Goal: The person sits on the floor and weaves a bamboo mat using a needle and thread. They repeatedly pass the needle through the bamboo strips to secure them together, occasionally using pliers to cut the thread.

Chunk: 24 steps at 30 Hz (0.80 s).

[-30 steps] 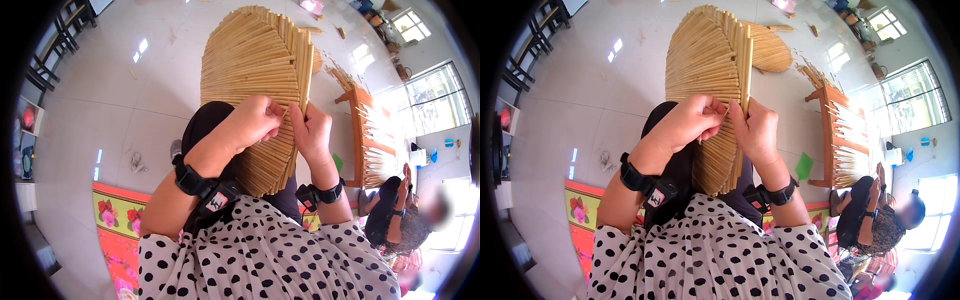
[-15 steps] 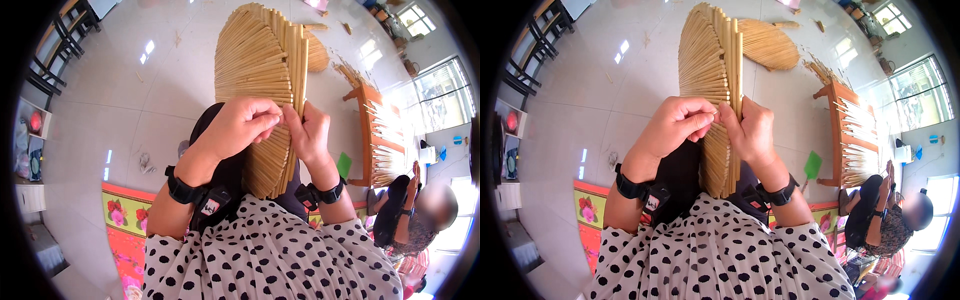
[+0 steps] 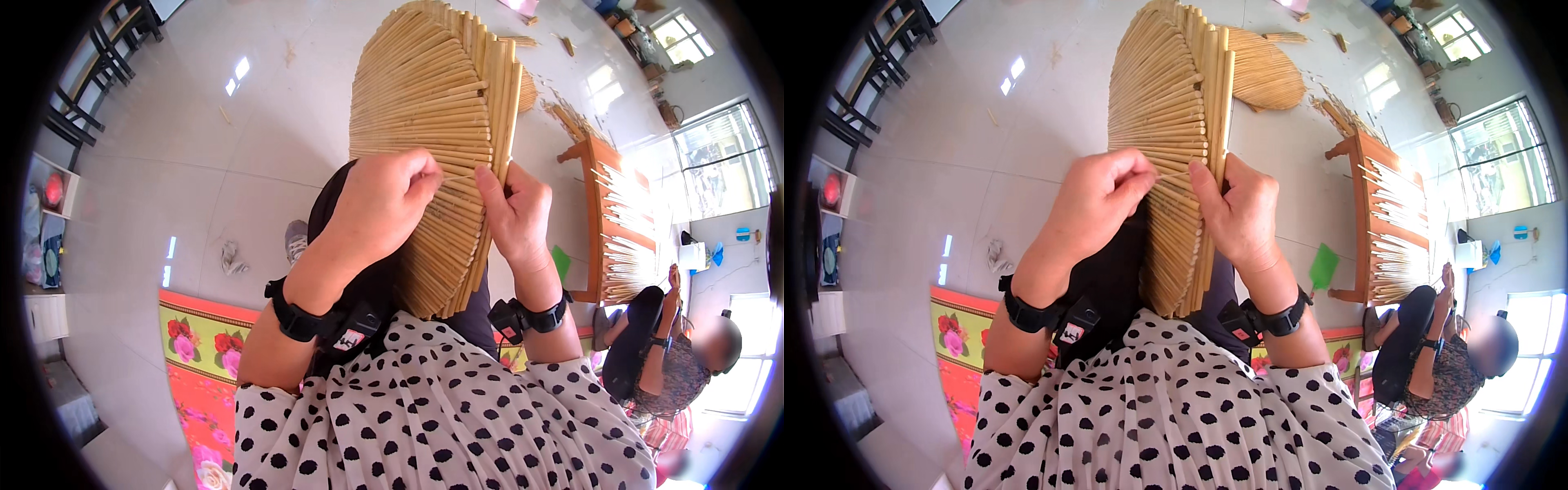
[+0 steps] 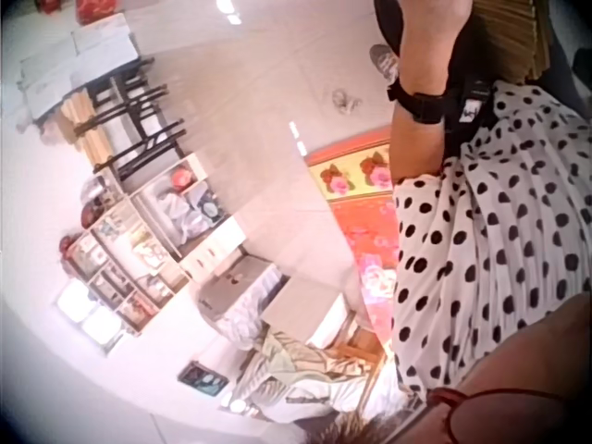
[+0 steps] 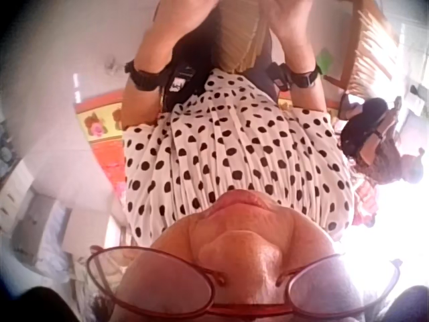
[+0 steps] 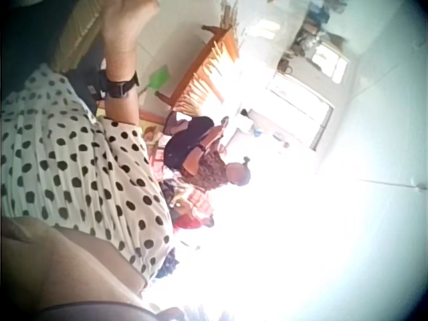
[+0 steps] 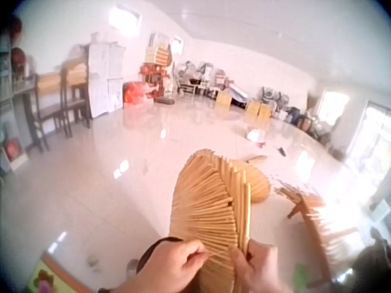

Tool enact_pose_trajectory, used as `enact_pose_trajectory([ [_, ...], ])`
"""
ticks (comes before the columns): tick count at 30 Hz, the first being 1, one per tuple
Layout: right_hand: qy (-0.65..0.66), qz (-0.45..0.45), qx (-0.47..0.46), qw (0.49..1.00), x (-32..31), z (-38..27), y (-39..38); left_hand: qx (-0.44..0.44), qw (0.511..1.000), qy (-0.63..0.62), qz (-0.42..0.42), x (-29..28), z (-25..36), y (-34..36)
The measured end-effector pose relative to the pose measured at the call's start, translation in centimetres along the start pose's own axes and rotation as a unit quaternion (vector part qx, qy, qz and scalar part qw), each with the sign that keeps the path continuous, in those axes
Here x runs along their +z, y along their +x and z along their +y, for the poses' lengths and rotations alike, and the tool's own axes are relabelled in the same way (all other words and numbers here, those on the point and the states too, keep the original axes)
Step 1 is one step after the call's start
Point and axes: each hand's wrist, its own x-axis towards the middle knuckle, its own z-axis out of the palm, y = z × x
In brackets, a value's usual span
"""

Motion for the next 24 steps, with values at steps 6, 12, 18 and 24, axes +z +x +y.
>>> enact_pose_trajectory([
  [6, -0.024, 0.012, -0.010, 1.000, 0.2, 0.1, -0.3, -0.013, 0.998, -0.023, -0.065, 0.3, -0.6, -0.7],
  [12, -0.049, -0.007, 0.011, 0.999, 0.0, -0.4, -1.6, -0.161, 0.926, -0.309, -0.146, 0.1, 0.0, -0.7],
  [18, -0.118, 0.025, -0.035, 0.992, 0.3, -0.4, -1.8, -0.186, 0.868, -0.438, -0.141, -0.3, 5.2, -1.5],
  [24, -0.129, 0.031, 0.028, 0.991, 0.0, -0.6, -1.2, -0.092, 0.911, -0.396, -0.071, -3.9, 7.7, -2.7],
])
